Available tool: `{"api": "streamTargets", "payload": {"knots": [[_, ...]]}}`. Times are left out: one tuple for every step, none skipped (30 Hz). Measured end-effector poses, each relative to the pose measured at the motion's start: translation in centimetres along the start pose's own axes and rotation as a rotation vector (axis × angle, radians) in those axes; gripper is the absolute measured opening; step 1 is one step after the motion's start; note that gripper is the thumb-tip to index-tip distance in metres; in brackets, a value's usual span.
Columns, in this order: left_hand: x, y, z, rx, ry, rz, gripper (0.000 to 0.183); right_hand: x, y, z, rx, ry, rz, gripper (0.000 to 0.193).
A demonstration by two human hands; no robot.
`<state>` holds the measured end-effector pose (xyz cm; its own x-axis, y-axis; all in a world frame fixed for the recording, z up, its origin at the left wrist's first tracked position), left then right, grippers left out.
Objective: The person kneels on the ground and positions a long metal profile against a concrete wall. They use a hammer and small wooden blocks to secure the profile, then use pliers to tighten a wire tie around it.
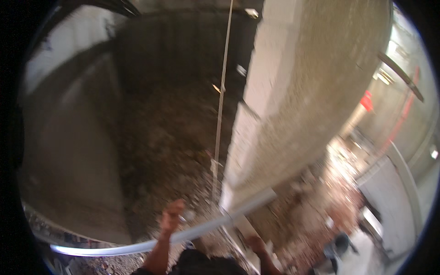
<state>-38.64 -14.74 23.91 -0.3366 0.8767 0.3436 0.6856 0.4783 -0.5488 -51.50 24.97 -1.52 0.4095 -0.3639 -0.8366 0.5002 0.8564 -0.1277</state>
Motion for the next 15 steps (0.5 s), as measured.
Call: {"api": "streamTargets", "payload": {"knots": [[2.4,-2.4,-1.3,-0.175,-0.369,-0.062,0.042,-3.1,-2.5,-0.4,0.02,-0.159,-0.137,0.025],[4.7,-4.4,-2.7,-0.373,-0.716,-0.072,0.043,-6.9,-5.3,-0.3,0.02,-0.313,-0.268,0.024],[5.2,-5.0,-3.9,-0.384,-0.696,-0.12,0.044,-10.5,-9.3,2.2,0.035,-0.484,-0.322,0.024],[6.1,-5.8,-4.8,-0.388,-0.653,-0.148,0.046,-15.0,-12.3,5.2,0.105,-0.691,-0.372,0.025],[7.6,-7.0,-6.1,-0.327,-0.656,-0.151,0.047,-20.2,-15.0,8.0,0.168,-0.887,-0.455,0.027],[9.4,-7.8,-7.3,-0.276,-0.65,-0.144,0.049,-24.1,-16.5,10.9,0.282,-1.134,-0.517,0.03],[11.0,-8.8,-8.0,-0.298,-0.62,-0.139,0.058,-27.8,-18.1,13.3,0.196,-1.131,-0.529,0.032],[12.8,-10.0,-8.7,-0.301,-0.602,-0.148,0.062,-31.8,-19.7,15.3,0.116,-1.122,-0.527,0.034],[14.0,-10.6,-9.0,-0.301,-0.583,-0.148,0.065,-34.8,-20.8,17.2,0.035,-1.111,-0.535,0.036],[14.9,-10.8,-9.0,-0.314,-0.566,-0.15,0.069,-37.1,-21.7,19.2,-0.05,-1.139,-0.512,0.038],[15.2,-11.2,-8.4,-0.343,-0.564,-0.111,0.075,-39.1,-22.5,21.2,-0.132,-1.165,-0.489,0.039],[15.6,-11.7,-8.4,-0.33,-0.589,-0.11,0.075,-40.9,-23.0,23.2,-0.211,-1.184,-0.471,0.041],[16.1,-11.9,-8.3,-0.326,-0.612,-0.113,0.076,-42.1,-23.4,24.7,-0.278,-1.188,-0.451,0.042],[16.6,-12.4,-8.4,-0.325,-0.632,-0.114,0.076,-43.2,-23.9,26.1,-0.341,-1.189,-0.433,0.043],[17.3,-12.5,-8.7,-0.329,-0.65,-0.152,0.072,-44.2,-24.1,27.5,-0.4,-1.187,-0.412,0.044]]}}
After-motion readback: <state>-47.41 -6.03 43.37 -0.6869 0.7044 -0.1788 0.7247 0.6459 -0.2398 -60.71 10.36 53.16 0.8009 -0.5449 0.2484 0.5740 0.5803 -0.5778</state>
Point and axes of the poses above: each hand's wrist, its own y-axis away from the middle knuckle, its own x-axis out of the palm, z = x × y, the point moved 8 cm from there along -y, towards the middle knuckle, and after that the axes turned 11 degrees about -y, right-handed, at the moved point
